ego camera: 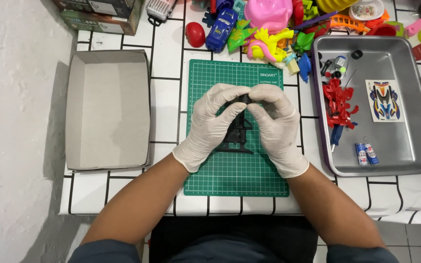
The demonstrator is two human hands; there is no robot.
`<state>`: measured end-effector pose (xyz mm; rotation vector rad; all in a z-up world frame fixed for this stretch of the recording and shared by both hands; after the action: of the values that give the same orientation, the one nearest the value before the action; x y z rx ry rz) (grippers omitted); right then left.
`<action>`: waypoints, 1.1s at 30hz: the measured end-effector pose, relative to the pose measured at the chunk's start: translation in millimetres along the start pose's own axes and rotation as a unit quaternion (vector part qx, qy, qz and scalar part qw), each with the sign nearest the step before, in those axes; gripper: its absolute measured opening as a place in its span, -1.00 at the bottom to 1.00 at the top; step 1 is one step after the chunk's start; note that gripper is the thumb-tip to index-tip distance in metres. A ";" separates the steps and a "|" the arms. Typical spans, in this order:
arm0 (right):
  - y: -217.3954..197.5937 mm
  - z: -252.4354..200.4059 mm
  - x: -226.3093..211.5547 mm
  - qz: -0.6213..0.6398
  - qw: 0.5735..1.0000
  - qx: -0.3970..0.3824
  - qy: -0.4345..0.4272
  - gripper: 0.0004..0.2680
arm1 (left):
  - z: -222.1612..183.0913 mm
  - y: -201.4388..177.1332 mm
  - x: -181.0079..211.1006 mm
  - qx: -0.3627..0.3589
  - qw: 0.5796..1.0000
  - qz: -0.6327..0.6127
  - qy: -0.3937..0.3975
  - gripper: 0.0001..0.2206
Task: Assembling a plastic model toy car by attaching rollers, bumpers, and internal components using a screwdriver and manual fitting.
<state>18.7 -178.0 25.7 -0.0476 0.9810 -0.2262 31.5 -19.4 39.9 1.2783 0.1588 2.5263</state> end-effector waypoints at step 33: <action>2.1 4.6 -4.2 -0.029 0.998 -0.062 -0.001 -0.68 | -7.0 -12.0 -26.4 0.106 0.977 -0.080 -0.168 -0.75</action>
<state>20.6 -175.3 31.4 -0.1903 0.9922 -0.2185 43.2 -16.1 12.6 1.6802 0.4449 2.1668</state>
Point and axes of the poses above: each hand's wrist, its own z-axis towards the middle knuckle, its own y-axis out of the palm, x = y × z, the point moved 5 cm from there along z, towards the middle knuckle, and after that the axes turned 9 degrees about -z, right-handed, at the moved point
